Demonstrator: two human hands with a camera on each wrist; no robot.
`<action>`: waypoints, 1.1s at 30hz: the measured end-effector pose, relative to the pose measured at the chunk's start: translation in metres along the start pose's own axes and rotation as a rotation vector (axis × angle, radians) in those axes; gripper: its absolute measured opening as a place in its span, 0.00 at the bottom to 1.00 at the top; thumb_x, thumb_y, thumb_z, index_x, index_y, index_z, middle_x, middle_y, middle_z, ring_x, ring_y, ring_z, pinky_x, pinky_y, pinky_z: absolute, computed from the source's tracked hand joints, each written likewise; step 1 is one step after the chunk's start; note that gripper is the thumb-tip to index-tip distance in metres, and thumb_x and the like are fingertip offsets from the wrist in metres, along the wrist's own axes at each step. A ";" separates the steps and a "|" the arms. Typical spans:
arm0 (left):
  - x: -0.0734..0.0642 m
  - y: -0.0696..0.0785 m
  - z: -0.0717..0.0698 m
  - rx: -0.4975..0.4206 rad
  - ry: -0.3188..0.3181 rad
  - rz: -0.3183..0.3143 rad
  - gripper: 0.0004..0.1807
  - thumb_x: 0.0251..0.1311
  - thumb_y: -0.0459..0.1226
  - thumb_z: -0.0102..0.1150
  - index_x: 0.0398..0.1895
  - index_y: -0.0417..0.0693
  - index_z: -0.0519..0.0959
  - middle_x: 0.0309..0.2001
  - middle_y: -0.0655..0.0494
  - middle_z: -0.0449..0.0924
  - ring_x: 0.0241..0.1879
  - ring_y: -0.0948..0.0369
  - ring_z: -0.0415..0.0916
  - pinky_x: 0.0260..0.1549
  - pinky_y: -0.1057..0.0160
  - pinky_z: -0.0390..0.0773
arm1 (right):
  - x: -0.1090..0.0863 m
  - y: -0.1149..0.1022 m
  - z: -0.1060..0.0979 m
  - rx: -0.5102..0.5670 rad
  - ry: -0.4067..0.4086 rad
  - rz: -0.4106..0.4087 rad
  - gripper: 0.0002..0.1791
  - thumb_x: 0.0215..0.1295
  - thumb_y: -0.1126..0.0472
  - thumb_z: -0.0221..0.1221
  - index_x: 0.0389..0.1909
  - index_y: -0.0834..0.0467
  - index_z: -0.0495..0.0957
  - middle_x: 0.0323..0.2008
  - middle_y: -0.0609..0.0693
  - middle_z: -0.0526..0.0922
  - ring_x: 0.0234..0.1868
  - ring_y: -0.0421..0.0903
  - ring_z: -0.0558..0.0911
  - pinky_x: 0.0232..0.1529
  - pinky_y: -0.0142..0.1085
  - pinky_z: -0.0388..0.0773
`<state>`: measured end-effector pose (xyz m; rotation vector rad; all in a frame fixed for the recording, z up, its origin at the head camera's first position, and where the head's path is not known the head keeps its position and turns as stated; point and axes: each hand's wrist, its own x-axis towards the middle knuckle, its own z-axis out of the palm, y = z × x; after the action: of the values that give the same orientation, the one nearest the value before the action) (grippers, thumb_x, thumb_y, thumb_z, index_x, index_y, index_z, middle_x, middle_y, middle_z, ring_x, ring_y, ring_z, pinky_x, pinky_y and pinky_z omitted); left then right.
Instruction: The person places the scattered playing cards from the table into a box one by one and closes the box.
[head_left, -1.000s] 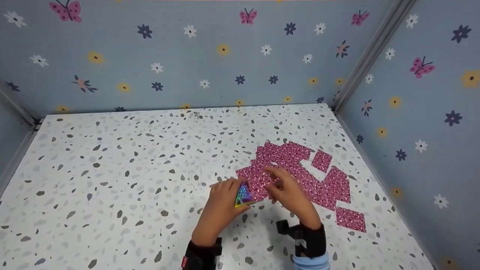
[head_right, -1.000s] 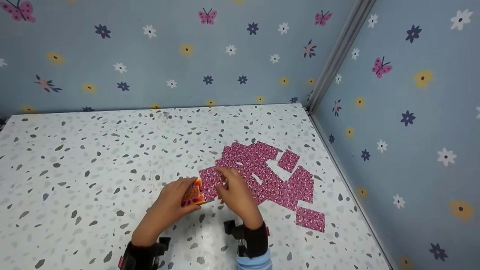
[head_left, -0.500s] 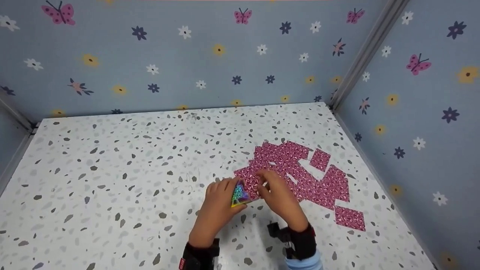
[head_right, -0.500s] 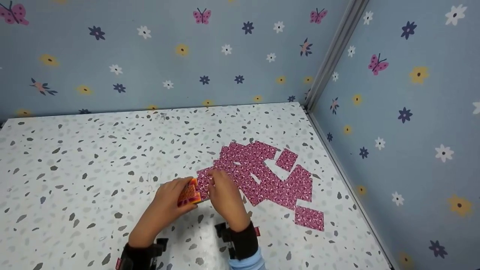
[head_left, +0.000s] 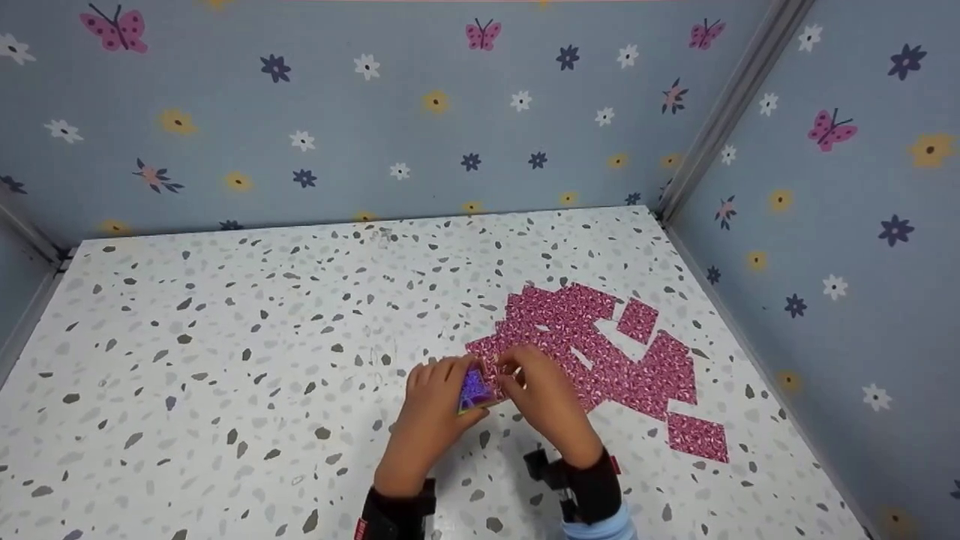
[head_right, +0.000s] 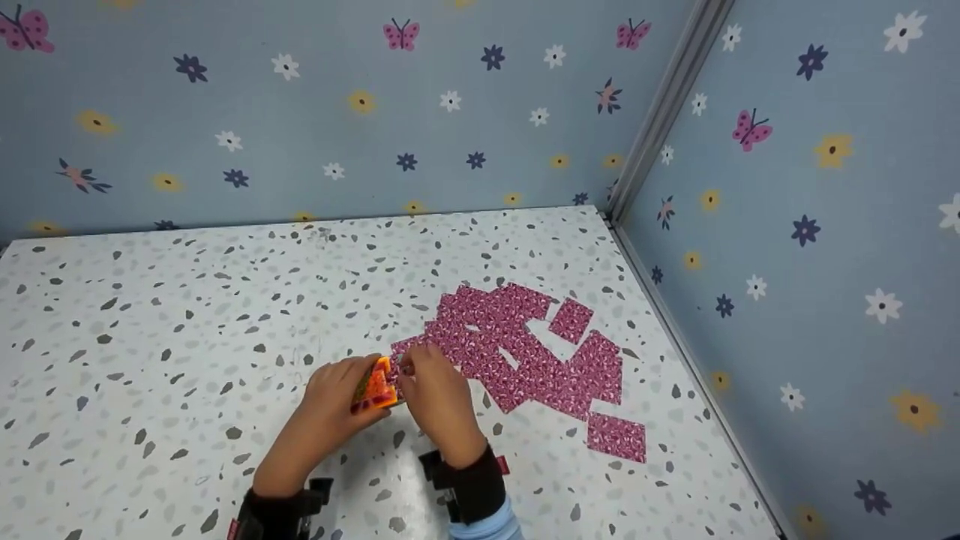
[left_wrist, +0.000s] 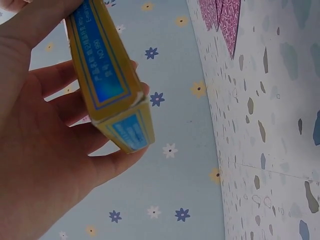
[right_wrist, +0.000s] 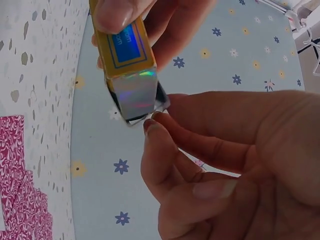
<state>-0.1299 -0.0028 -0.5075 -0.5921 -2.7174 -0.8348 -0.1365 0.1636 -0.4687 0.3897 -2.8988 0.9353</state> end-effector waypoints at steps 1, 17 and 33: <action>0.000 0.000 0.000 0.000 0.001 -0.001 0.37 0.42 0.47 0.71 0.57 0.43 0.71 0.51 0.47 0.76 0.51 0.49 0.71 0.57 0.46 0.66 | 0.000 0.000 0.000 -0.003 -0.003 0.003 0.08 0.59 0.65 0.60 0.40 0.59 0.77 0.35 0.50 0.78 0.32 0.41 0.74 0.31 0.28 0.73; 0.000 -0.003 -0.001 -0.037 -0.019 -0.026 0.37 0.43 0.47 0.70 0.58 0.46 0.70 0.51 0.47 0.75 0.52 0.49 0.71 0.58 0.47 0.65 | -0.005 -0.001 -0.006 0.049 -0.101 -0.029 0.11 0.65 0.61 0.55 0.46 0.59 0.79 0.31 0.47 0.71 0.29 0.38 0.69 0.28 0.27 0.69; 0.000 -0.002 -0.004 -0.089 -0.080 -0.046 0.39 0.47 0.49 0.68 0.61 0.42 0.68 0.53 0.46 0.74 0.54 0.50 0.70 0.58 0.48 0.65 | -0.045 0.075 -0.046 -0.099 -0.126 0.231 0.14 0.62 0.60 0.58 0.48 0.59 0.77 0.37 0.48 0.78 0.34 0.40 0.75 0.35 0.35 0.76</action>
<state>-0.1302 -0.0068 -0.5049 -0.5958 -2.7875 -0.9685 -0.1130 0.2590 -0.4797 0.1112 -3.1416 0.8155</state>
